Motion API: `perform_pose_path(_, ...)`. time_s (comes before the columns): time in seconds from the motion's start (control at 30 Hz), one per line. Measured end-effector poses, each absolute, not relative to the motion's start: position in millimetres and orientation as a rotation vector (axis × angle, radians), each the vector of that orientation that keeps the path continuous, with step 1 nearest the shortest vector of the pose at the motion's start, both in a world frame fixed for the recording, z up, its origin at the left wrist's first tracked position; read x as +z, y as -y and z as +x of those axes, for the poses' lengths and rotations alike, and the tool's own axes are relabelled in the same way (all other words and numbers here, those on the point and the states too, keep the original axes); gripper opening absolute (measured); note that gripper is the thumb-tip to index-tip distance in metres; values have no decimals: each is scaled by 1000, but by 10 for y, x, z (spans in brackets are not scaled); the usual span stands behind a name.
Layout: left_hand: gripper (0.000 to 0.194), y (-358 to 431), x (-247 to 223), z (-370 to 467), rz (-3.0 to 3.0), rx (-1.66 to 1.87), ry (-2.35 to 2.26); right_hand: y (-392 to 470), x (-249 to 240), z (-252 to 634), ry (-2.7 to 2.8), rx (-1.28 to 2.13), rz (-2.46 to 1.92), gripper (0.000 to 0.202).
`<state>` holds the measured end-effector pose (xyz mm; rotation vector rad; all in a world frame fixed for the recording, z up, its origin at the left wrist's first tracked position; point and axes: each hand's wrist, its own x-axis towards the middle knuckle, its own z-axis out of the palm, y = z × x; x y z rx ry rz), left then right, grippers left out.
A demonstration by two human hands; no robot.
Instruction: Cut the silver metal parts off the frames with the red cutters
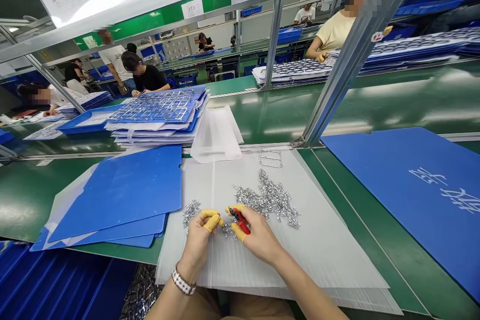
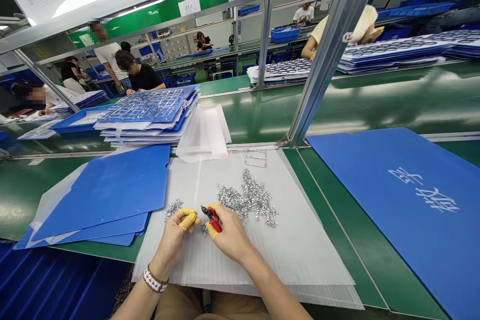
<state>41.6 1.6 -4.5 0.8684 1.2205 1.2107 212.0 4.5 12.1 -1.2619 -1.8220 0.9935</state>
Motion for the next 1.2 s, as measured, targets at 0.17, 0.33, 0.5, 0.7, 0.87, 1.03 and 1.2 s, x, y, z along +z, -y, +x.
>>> perform_pose_path(0.17, 24, -20, -49, 416, 855, 1253, -1193, 16, 87, 1994, 1843, 921, -1073, 41)
perform_pose_path(0.33, 26, -29, -137, 366, 805, 1289, -1173, 26, 56, 1978, 2026, 708, -902, 46)
perform_pose_path(0.5, 28, -65, -166, 306, 725, 1313, -1189, 8, 1, 2002, 2011, 621, -1031, 43)
perform_pose_path(0.7, 30, -90, -160, 277, 747, 1332, -1219, -30, -37, 2036, 1993, 631, -1186, 33)
perform_pose_path(0.87, 31, -76, -162, 276, 751, 1329, -1259, -66, -56, 2070, 1999, 625, -1272, 28)
perform_pose_path(1.03, 31, -69, -129, 276, 766, 1325, -1285, -97, -50, 2087, 2024, 643, -1340, 26)
perform_pose_path(1.2, 28, -36, -87, 284, 841, 1323, -1255, -147, 36, 2075, 2150, 690, -1412, 21)
